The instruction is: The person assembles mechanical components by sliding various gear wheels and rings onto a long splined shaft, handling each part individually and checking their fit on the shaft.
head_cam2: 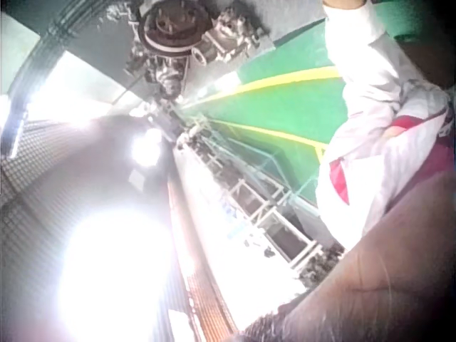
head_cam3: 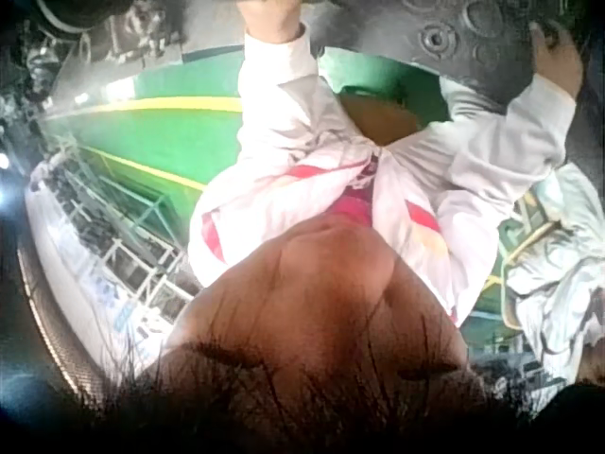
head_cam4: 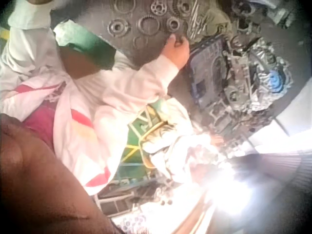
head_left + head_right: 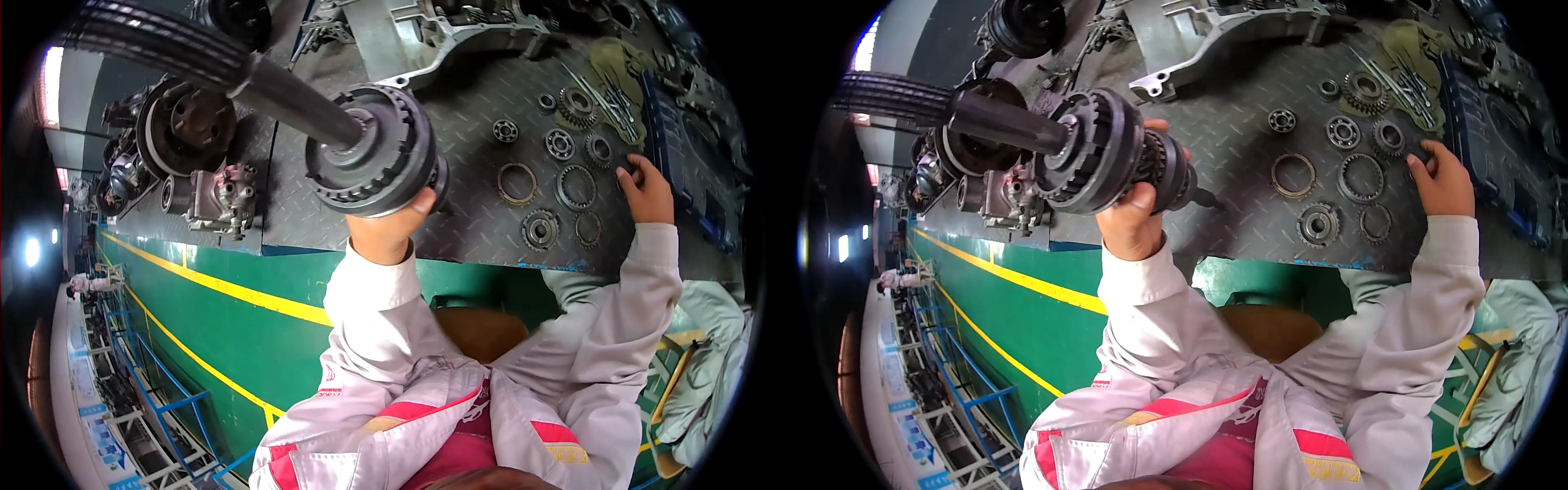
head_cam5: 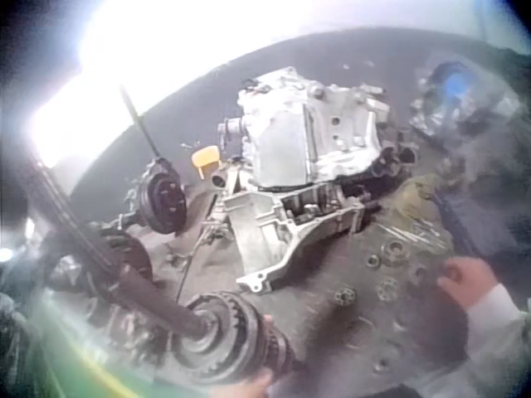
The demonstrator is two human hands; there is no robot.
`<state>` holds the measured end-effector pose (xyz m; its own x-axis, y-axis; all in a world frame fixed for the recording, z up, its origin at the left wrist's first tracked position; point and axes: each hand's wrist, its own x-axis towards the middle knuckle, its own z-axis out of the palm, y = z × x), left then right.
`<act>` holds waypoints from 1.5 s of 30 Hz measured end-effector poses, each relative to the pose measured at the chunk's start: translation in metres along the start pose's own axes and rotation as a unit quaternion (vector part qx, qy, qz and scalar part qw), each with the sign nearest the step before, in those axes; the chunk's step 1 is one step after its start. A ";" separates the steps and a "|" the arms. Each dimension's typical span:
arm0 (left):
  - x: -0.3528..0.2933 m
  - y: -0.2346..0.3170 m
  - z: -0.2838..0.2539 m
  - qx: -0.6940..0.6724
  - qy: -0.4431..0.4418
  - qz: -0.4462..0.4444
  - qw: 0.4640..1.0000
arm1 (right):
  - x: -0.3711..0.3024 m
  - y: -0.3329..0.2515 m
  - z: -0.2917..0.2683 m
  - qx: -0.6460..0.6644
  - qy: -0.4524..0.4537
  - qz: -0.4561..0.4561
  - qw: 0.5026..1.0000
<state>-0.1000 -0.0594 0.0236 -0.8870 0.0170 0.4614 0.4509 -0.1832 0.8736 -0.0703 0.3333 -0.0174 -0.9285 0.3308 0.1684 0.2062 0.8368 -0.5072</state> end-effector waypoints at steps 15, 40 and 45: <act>0.001 0.005 0.012 -0.025 -0.010 0.002 1.000 | -0.001 0.010 0.006 -0.090 -0.057 -0.020 0.994; 0.000 0.007 0.012 -0.066 0.011 -0.028 0.997 | -0.004 -0.005 -0.001 -0.078 -0.009 0.022 0.997; -0.001 -0.004 0.000 -0.070 0.011 -0.003 0.997 | -0.007 -0.018 -0.005 -0.100 0.001 0.017 0.995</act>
<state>-0.1007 -0.0582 0.0195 -0.8928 -0.0035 0.4505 0.4281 -0.3184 0.8458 -0.0657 0.3182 -0.0049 -0.9197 0.3603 0.1561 0.2942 0.8955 -0.3340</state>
